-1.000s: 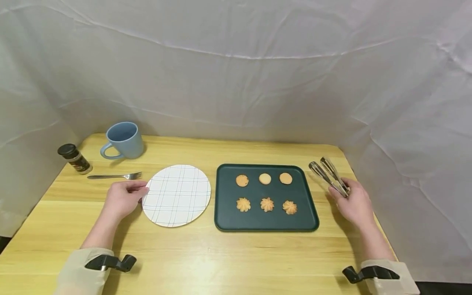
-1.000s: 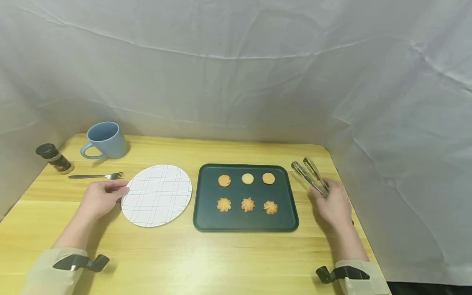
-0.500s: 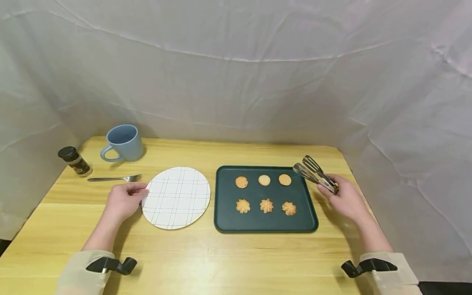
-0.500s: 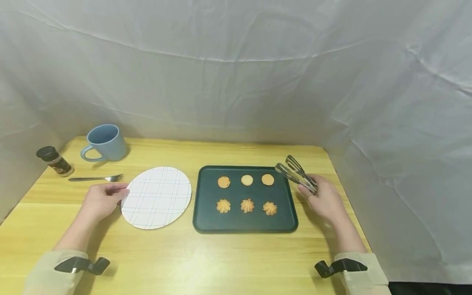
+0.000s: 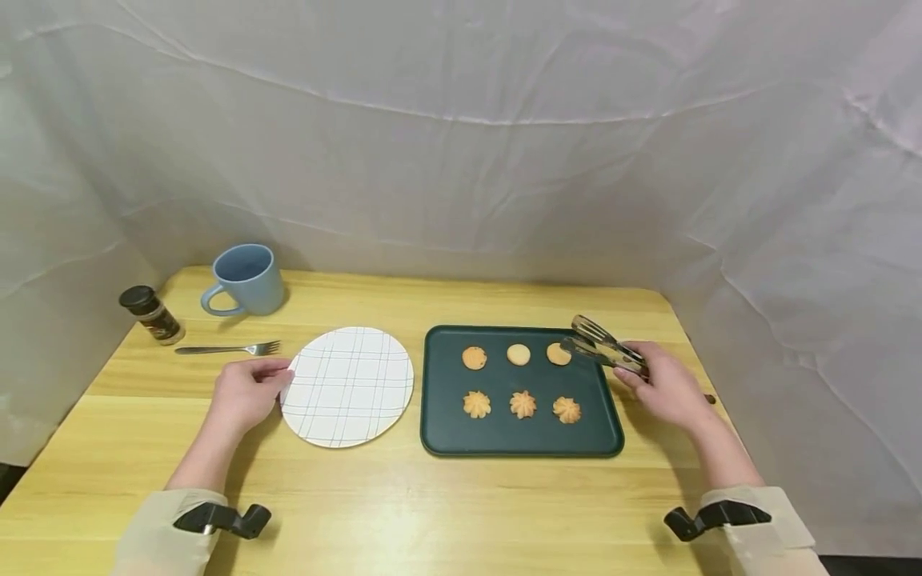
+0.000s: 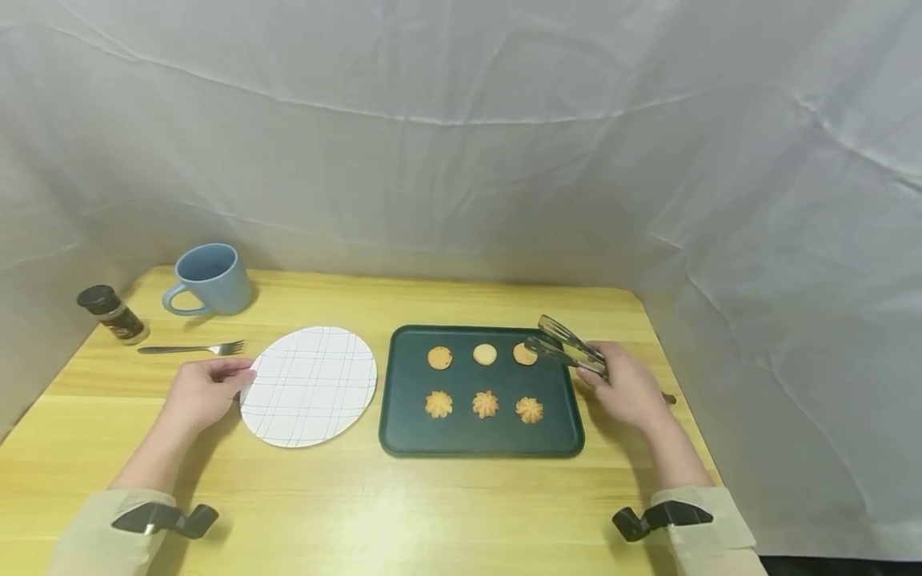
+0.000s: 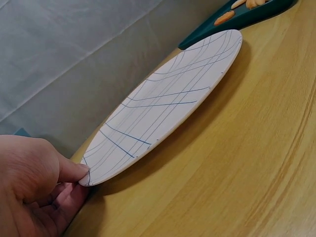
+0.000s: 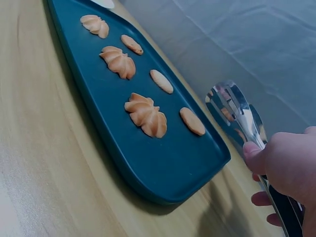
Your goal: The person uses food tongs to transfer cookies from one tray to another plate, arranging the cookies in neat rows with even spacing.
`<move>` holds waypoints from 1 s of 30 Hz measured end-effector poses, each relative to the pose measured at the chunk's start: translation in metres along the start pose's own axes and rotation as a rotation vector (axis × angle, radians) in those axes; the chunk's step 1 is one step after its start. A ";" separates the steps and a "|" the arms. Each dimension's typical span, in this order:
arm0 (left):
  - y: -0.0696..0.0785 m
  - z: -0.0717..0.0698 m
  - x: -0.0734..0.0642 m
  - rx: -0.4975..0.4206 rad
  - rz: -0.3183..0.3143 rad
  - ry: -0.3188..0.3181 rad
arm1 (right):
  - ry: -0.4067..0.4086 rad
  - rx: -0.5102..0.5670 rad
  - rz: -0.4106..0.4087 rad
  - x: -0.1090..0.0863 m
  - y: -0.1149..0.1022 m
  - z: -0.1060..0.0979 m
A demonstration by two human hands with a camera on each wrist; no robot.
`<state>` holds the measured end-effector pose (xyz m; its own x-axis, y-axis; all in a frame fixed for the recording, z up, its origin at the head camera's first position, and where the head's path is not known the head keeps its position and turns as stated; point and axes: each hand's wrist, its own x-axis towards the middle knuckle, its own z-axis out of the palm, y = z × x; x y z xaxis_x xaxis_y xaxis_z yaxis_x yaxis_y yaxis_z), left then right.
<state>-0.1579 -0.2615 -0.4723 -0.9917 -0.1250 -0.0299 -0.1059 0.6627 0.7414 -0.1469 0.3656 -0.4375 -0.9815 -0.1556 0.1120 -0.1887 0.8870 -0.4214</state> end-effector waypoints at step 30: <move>-0.001 0.003 0.000 -0.014 -0.026 0.001 | -0.111 -0.098 -0.018 0.009 -0.003 0.016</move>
<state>-0.1581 -0.2603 -0.4747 -0.9885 -0.1429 -0.0491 -0.1310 0.6486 0.7497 -0.1553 0.3549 -0.4494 -0.9767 -0.2140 0.0164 -0.2073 0.9209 -0.3300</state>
